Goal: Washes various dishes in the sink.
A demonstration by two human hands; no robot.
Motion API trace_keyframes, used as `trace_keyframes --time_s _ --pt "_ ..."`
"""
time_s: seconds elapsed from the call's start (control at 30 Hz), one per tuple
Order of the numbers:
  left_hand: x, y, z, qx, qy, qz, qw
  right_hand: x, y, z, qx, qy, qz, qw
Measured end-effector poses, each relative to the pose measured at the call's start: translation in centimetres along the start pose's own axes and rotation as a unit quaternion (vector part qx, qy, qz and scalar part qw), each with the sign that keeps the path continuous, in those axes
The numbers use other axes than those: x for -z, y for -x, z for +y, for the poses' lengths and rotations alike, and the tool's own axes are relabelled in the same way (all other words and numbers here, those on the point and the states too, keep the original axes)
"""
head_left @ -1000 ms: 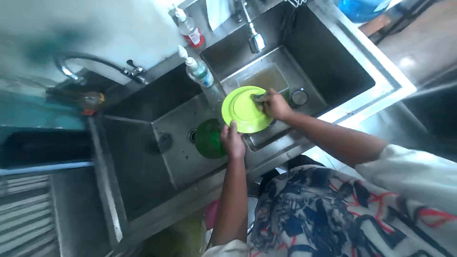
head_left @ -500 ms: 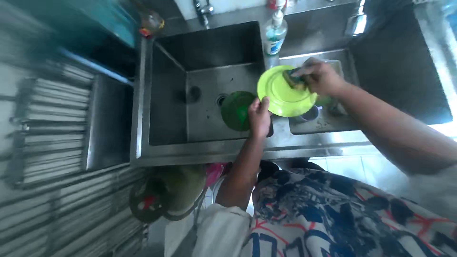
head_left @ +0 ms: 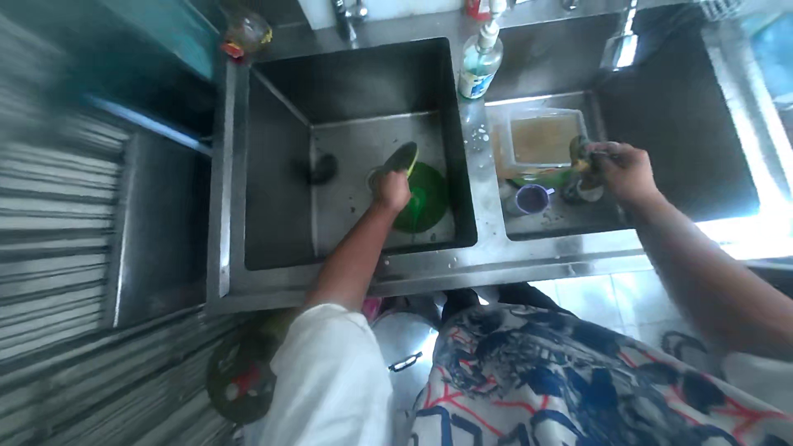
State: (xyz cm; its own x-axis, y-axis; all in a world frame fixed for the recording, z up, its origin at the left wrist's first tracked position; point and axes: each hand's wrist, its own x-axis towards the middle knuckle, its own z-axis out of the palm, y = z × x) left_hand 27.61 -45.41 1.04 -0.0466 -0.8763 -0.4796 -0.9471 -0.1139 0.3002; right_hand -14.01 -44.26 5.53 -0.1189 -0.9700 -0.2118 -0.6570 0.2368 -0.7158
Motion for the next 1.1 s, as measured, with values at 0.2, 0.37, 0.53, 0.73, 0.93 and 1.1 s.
trace_keyframes --time_s 0.2,0.37,0.53,0.73,0.93,1.1 --pt "-3.9 -2.5 0.7 -0.111 -0.161 -0.172 0.965 0.8 1.0 2.3 0.005 0.002 0.059 0.998" --pt "-5.4 -2.9 2.4 -0.064 -0.096 -0.192 0.975 1.5 1.6 4.2 -0.048 -0.034 0.064 0.996" --pt "-9.4 -5.0 4.1 -0.046 -0.086 -0.237 0.967 1.6 1.9 4.5 -0.067 -0.04 0.062 0.995" --pt "-9.4 -3.4 7.2 -0.02 -0.044 -0.192 0.98 4.2 1.1 6.8 -0.046 -0.056 0.057 0.996" --pt "-6.5 -1.6 10.9 0.103 -0.103 -0.207 0.967 8.9 -1.0 10.5 -0.036 -0.047 0.034 0.998" --pt "-2.2 -0.7 9.7 0.207 -0.023 -0.008 0.978 13.0 -5.4 15.4 0.0 -0.035 -0.028 0.999"
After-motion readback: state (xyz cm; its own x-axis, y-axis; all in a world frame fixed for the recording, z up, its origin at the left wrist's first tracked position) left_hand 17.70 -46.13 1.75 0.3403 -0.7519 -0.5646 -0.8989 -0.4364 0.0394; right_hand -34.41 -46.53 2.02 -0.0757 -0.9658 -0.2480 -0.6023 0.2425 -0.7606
